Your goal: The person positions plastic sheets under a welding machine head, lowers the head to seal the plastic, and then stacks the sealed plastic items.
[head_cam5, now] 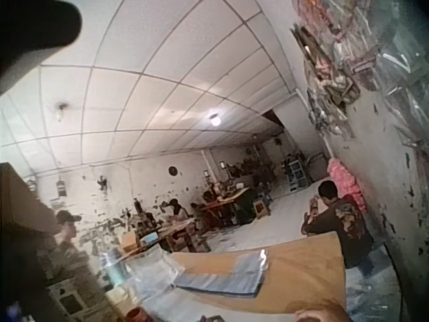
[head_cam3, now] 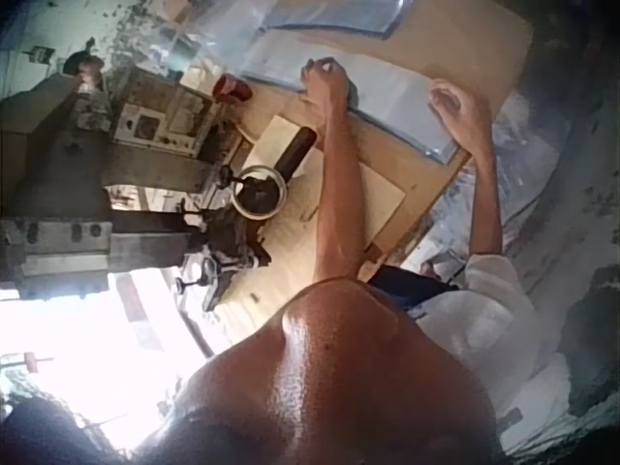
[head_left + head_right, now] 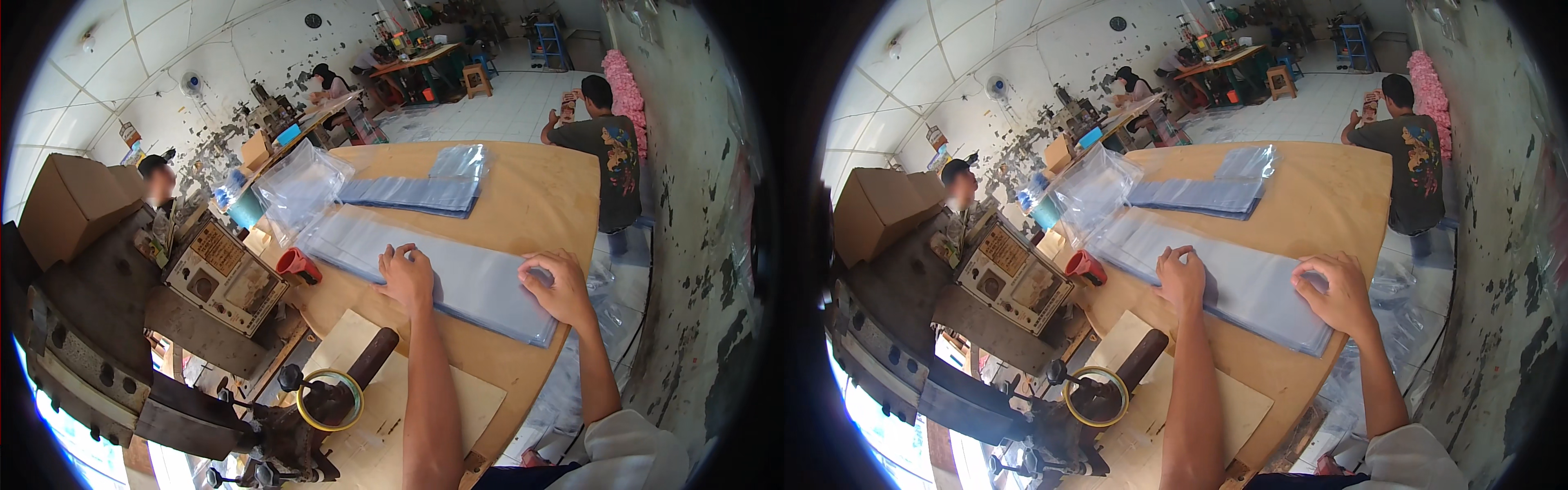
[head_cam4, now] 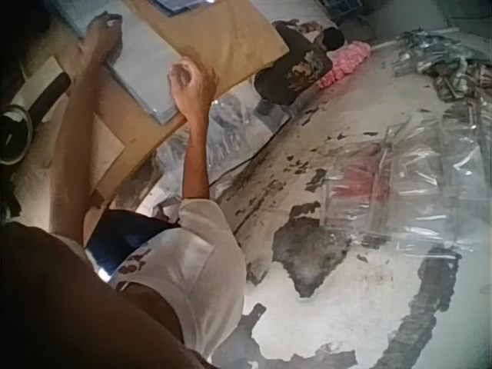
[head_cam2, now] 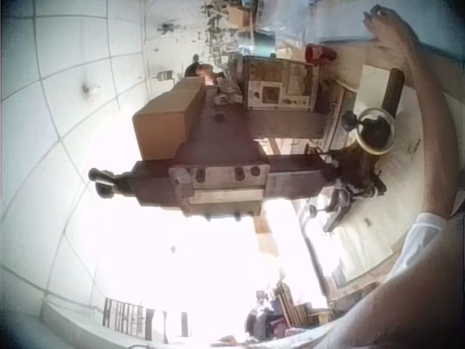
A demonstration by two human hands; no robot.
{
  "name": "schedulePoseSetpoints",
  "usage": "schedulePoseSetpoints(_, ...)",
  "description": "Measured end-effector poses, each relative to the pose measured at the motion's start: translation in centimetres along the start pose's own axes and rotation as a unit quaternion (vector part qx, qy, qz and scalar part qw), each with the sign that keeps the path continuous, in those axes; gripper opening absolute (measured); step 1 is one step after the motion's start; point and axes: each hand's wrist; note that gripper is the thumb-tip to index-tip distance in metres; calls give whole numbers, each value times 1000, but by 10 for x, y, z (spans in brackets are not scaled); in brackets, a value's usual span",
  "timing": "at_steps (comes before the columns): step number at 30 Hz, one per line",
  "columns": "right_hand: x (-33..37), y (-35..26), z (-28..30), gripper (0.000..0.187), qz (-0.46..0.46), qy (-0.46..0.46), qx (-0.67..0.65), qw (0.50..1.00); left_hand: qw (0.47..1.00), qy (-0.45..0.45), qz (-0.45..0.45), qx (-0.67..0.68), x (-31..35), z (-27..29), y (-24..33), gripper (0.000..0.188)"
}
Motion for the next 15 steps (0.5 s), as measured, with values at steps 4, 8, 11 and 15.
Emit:
schedulePoseSetpoints(4,-1,1,1,21,31,0,5,1000,1000,-4,9,-2,-1,-1,3,29)
schedulePoseSetpoints(8,-2,2,-3,22,43,-3,1,999,1000,9,9,-9,-2,1,0,29)
schedulePoseSetpoints(11,-1,4,-2,20,44,-6,-7,999,1000,4,10,-11,-1,0,2,28)
schedulePoseSetpoints(15,-1,5,-1,18,47,-11,4,999,1000,1,12,-3,0,0,2,27)
Point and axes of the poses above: each hand's wrist, its own x-axis away from the middle knuckle, its own z-axis out of the back of the hand, y = z × x, and after that the axes turned 9 degrees about -z, right-handed
